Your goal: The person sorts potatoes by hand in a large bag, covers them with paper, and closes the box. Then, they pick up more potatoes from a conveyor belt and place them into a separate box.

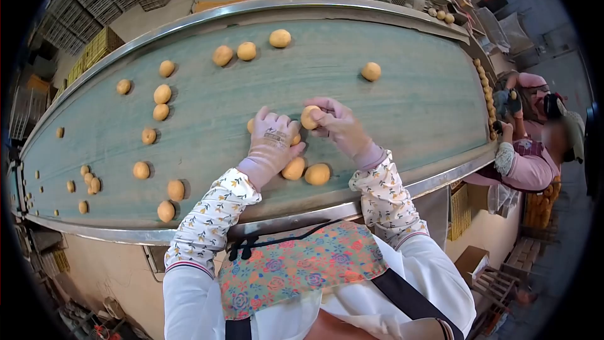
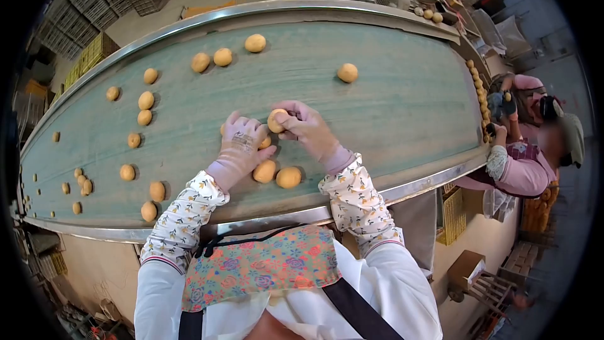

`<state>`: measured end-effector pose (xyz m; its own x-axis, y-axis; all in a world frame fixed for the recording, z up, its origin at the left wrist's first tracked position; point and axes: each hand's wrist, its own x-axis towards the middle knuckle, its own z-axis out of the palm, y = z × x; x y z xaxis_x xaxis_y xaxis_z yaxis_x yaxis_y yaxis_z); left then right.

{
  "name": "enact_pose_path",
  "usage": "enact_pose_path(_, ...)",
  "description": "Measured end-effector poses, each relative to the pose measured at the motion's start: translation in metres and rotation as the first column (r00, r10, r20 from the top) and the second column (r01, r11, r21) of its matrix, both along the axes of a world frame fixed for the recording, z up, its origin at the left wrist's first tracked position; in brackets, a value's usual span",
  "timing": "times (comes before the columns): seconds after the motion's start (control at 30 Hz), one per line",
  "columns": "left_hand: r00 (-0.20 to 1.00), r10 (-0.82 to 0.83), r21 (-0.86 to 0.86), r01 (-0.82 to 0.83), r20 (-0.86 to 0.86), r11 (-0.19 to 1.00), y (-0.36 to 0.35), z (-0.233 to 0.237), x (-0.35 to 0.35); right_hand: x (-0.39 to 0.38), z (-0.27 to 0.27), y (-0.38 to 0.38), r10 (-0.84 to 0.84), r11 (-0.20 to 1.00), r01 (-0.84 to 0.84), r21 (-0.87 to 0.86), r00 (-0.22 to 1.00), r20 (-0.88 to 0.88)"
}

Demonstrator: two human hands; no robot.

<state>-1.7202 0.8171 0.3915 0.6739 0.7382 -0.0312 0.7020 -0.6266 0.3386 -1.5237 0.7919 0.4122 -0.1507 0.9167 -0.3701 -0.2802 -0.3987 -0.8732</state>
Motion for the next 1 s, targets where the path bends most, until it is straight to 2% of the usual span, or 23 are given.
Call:
enact_pose_path(0.07,0.999,-0.044,-0.104,0.047,0.032,0.993,0.01,0.003,0.001,0.005,0.011,-0.007,-0.059,0.998,0.055,-0.023,0.977,-0.207)
enact_pose_path(0.13,0.925,0.188,-0.313,-0.08,0.33,0.946,-0.003,0.019,-0.015,0.002,0.019,-0.02,-0.065,0.998,0.067,-0.011,0.908,-0.414)
enact_pose_path(0.17,0.84,0.319,-0.427,-0.118,0.44,0.897,-0.011,0.023,-0.027,-0.005,0.021,-0.026,-0.061,0.997,0.073,0.016,0.922,-0.382)
enact_pose_path(0.2,0.678,0.472,-0.632,-0.015,0.563,0.775,-0.016,0.021,-0.041,-0.014,0.023,-0.031,-0.056,0.996,0.075,0.042,0.936,-0.349)
enact_pose_path(0.23,0.589,0.569,-0.744,0.085,0.574,0.662,-0.019,0.022,-0.056,-0.023,0.025,-0.035,-0.047,0.995,0.072,0.068,0.948,-0.314)
enact_pose_path(0.3,0.41,0.755,-0.856,0.317,0.511,0.408,-0.022,0.04,-0.087,-0.046,0.029,-0.037,-0.024,0.993,0.054,0.106,0.963,-0.267)
enact_pose_path(0.33,0.335,0.862,-0.863,0.464,0.38,0.2,-0.025,0.058,-0.101,-0.058,0.031,-0.038,-0.006,0.988,0.041,0.15,0.974,-0.228)
enact_pose_path(0.43,0.258,0.82,-0.817,0.442,0.51,0.37,-0.042,0.06,-0.129,-0.087,0.041,-0.038,0.04,0.977,-0.01,0.215,0.99,-0.136)
enact_pose_path(0.5,0.24,0.806,-0.813,0.396,0.541,0.427,-0.047,0.055,-0.149,-0.105,0.039,-0.034,0.067,0.973,-0.039,0.227,0.991,-0.117)
enact_pose_path(0.53,0.232,0.8,-0.81,0.375,0.553,0.451,-0.05,0.054,-0.158,-0.113,0.038,-0.035,0.079,0.974,-0.049,0.223,0.989,-0.123)
enact_pose_path(0.63,0.217,0.841,-0.855,0.295,0.495,0.427,-0.055,0.055,-0.179,-0.136,0.036,-0.033,0.102,0.975,-0.074,0.209,0.987,-0.123)
enact_pose_path(0.67,0.229,0.815,-0.841,0.26,0.532,0.475,-0.056,0.052,-0.184,-0.143,0.035,-0.033,0.108,0.975,-0.081,0.207,0.987,-0.122)
enact_pose_path(0.73,0.257,0.757,-0.799,0.183,0.601,0.572,-0.058,0.041,-0.194,-0.155,0.03,-0.034,0.117,0.967,-0.115,0.229,0.993,0.005)
enact_pose_path(0.8,0.364,0.566,-0.619,0.038,0.739,0.784,-0.054,0.029,-0.206,-0.169,0.023,-0.035,0.109,0.962,-0.133,0.24,0.988,0.111)
enact_pose_path(0.87,0.465,0.394,-0.404,-0.082,0.793,0.911,-0.049,0.029,-0.217,-0.183,0.017,-0.037,0.077,0.962,-0.128,0.243,0.975,0.21)
enact_pose_path(0.97,0.598,0.298,-0.258,-0.154,0.744,0.954,-0.043,0.031,-0.235,-0.2,0.019,-0.04,0.144,0.977,-0.148,0.151,0.989,0.037)
enact_pose_path(1.0,0.556,0.333,-0.297,-0.157,0.762,0.942,-0.044,0.031,-0.238,-0.207,0.02,-0.042,0.159,0.978,-0.155,0.142,0.987,-0.017)
